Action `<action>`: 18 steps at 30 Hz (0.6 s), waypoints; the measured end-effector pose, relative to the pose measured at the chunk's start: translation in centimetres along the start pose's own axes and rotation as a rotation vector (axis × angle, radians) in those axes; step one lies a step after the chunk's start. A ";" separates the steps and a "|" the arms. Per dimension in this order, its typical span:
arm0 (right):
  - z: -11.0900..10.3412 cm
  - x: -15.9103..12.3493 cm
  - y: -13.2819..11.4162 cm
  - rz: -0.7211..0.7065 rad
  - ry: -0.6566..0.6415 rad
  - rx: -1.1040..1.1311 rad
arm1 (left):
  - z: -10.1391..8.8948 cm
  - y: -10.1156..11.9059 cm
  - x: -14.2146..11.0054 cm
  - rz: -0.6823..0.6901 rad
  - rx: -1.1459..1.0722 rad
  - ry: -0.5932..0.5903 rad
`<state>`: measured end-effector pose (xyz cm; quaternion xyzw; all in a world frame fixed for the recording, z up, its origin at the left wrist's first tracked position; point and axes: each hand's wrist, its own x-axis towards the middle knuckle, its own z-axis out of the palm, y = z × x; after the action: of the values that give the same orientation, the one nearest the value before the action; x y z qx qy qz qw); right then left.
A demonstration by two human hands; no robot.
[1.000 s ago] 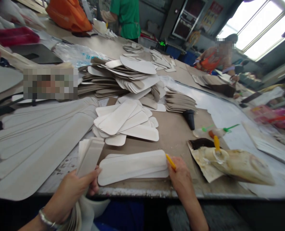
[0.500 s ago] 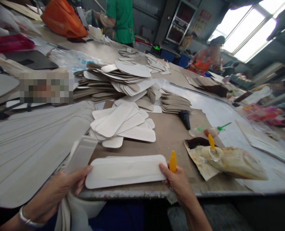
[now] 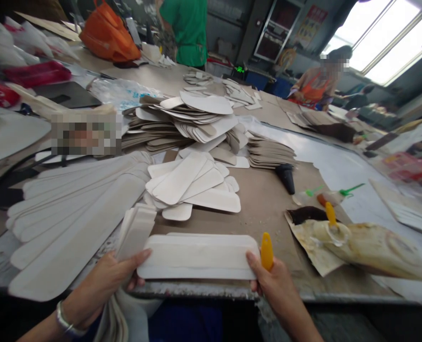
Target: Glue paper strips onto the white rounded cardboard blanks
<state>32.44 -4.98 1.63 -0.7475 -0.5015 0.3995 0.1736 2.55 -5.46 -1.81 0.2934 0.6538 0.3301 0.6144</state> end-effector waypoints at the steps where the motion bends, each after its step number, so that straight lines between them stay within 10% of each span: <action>1: 0.1 0.0 0.0 -0.002 -0.003 -0.001 | 0.0 0.0 0.0 -0.002 -0.005 0.007; 18: 0.4 -0.2 0.6 -0.038 -0.110 0.220 | -0.4 0.4 -0.4 -0.017 -0.151 -0.004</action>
<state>32.51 -5.44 1.09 -0.6914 -0.4773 0.4891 0.2343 2.15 -5.59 -1.27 0.2414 0.6283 0.3727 0.6388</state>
